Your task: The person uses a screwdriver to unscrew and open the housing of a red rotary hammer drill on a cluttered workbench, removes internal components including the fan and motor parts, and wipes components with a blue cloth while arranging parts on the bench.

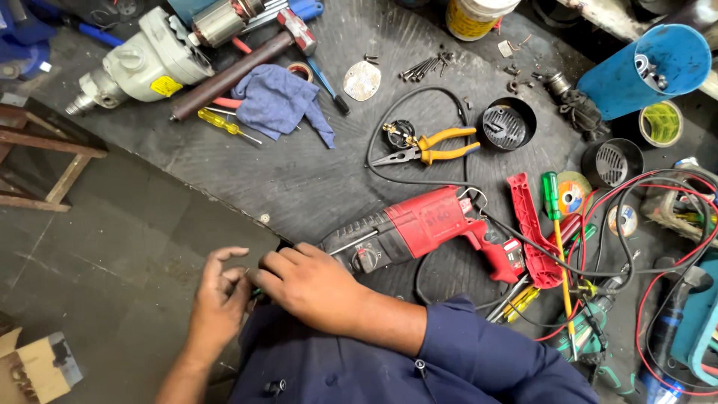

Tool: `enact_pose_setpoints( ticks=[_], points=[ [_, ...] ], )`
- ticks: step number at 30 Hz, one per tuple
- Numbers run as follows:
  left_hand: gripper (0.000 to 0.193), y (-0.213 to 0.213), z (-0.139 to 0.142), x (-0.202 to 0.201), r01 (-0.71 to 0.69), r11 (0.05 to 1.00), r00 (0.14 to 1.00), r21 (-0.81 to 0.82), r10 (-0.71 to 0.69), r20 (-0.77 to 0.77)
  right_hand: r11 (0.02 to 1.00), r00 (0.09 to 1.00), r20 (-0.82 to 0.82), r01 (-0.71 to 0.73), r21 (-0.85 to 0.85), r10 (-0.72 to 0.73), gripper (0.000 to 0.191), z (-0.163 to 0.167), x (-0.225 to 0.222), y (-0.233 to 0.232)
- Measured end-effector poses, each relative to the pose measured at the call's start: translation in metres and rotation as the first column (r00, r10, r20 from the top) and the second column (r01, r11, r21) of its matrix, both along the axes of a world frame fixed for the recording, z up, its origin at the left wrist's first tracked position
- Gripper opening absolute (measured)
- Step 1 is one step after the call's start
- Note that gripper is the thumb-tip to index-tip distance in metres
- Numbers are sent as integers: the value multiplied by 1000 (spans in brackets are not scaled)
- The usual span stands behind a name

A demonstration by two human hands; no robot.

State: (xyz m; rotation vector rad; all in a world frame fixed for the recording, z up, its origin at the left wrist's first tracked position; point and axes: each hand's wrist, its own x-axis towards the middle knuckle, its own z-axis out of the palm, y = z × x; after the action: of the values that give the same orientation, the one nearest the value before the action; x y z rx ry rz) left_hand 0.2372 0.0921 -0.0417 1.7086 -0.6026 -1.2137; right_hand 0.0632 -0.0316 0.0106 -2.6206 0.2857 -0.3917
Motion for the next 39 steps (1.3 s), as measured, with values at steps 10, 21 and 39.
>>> enact_pose_setpoints(
  ticks=[10,21,39],
  points=[
    [23,34,-4,0,-76,906,994,-416,103,41,995,996,72,51,-87,-45,21,-15,7,-9],
    [49,32,-13,-9,-274,949,954,156,248,170,999,998,61,-30,-32,32,25,-14,-1,-11],
    [31,45,-13,0,-101,995,959,-6,99,267,993,1000,-7,26,-118,-27,16,-11,2,-12]
  ],
)
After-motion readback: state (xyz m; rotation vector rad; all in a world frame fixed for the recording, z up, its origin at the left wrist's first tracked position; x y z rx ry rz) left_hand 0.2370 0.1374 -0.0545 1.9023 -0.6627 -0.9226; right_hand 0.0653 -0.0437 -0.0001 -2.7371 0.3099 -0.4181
